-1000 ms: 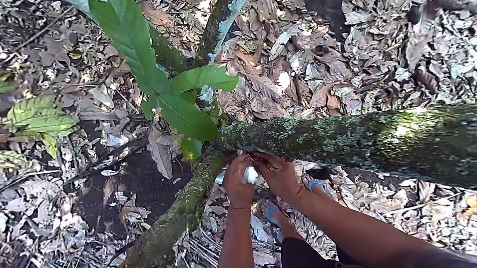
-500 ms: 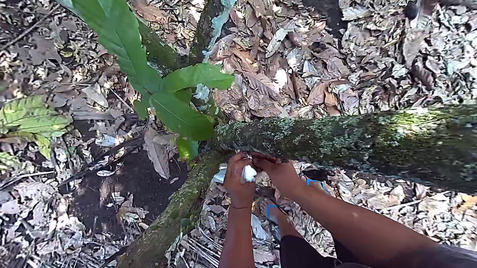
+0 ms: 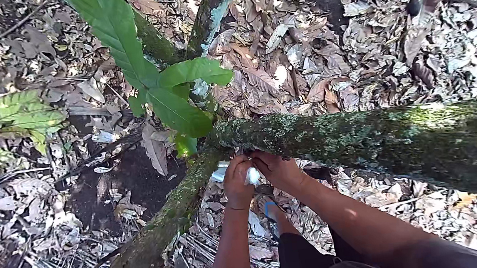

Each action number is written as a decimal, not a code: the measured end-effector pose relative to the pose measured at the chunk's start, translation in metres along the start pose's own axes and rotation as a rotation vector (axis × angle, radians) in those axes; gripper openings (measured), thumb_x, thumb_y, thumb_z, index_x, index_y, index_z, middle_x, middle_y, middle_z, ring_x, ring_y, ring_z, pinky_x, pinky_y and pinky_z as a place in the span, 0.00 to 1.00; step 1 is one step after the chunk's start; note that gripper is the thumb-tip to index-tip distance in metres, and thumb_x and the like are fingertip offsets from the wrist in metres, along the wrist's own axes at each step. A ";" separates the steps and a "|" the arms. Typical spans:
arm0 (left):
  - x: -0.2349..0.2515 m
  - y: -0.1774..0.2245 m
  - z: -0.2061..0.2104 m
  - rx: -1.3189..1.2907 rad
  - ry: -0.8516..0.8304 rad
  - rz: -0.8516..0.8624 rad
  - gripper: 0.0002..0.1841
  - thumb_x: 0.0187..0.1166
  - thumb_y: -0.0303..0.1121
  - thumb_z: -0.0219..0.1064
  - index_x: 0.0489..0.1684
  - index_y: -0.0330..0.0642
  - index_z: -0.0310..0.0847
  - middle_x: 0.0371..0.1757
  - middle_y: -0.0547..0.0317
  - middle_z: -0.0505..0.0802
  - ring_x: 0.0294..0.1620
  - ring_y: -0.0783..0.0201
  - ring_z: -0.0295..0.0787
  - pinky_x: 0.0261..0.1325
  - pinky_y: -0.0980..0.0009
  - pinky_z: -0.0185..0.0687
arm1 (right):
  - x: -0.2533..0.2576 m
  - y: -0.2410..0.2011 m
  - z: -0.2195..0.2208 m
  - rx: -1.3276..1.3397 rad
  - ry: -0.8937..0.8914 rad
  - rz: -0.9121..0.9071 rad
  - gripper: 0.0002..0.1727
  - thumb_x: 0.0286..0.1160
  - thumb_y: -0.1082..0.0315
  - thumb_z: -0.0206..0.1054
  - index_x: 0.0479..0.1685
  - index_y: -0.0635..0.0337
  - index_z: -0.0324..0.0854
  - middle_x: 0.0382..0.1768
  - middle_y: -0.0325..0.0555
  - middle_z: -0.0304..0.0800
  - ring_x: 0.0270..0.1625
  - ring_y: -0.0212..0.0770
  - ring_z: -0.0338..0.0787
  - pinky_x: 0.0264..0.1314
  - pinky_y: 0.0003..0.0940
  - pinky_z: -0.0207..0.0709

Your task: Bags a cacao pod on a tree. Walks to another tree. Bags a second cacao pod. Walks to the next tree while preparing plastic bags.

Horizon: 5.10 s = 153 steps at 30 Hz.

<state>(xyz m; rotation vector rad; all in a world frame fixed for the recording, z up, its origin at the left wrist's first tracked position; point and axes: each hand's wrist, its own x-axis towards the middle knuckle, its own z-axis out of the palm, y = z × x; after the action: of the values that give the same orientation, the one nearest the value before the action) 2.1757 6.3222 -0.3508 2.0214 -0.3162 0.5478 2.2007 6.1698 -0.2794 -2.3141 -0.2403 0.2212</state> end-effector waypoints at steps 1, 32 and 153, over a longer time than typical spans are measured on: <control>0.001 0.001 0.002 -0.003 0.024 -0.003 0.05 0.78 0.29 0.66 0.43 0.40 0.86 0.51 0.48 0.91 0.56 0.59 0.90 0.63 0.66 0.87 | -0.001 0.000 0.001 0.018 -0.008 0.045 0.18 0.88 0.61 0.58 0.60 0.57 0.91 0.48 0.47 0.98 0.52 0.44 0.97 0.60 0.46 0.88; -0.002 -0.006 -0.002 -0.033 0.027 -0.065 0.05 0.79 0.26 0.65 0.41 0.39 0.88 0.52 0.47 0.93 0.58 0.58 0.91 0.64 0.64 0.88 | 0.011 0.007 -0.005 0.317 -0.187 -0.056 0.17 0.89 0.71 0.56 0.62 0.72 0.86 0.50 0.57 0.95 0.51 0.38 0.95 0.63 0.29 0.84; -0.057 0.036 -0.029 -0.363 -0.123 -1.131 0.28 0.75 0.50 0.75 0.64 0.36 0.83 0.50 0.49 0.94 0.51 0.60 0.92 0.64 0.55 0.87 | 0.017 0.009 0.042 1.221 0.151 0.814 0.22 0.91 0.50 0.52 0.63 0.57 0.80 0.45 0.44 0.92 0.45 0.38 0.92 0.49 0.42 0.87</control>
<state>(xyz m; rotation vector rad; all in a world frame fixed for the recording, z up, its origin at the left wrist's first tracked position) 2.1031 6.3297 -0.3402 1.5545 0.6074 -0.3273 2.2084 6.1973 -0.3164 -1.0785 0.7449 0.4327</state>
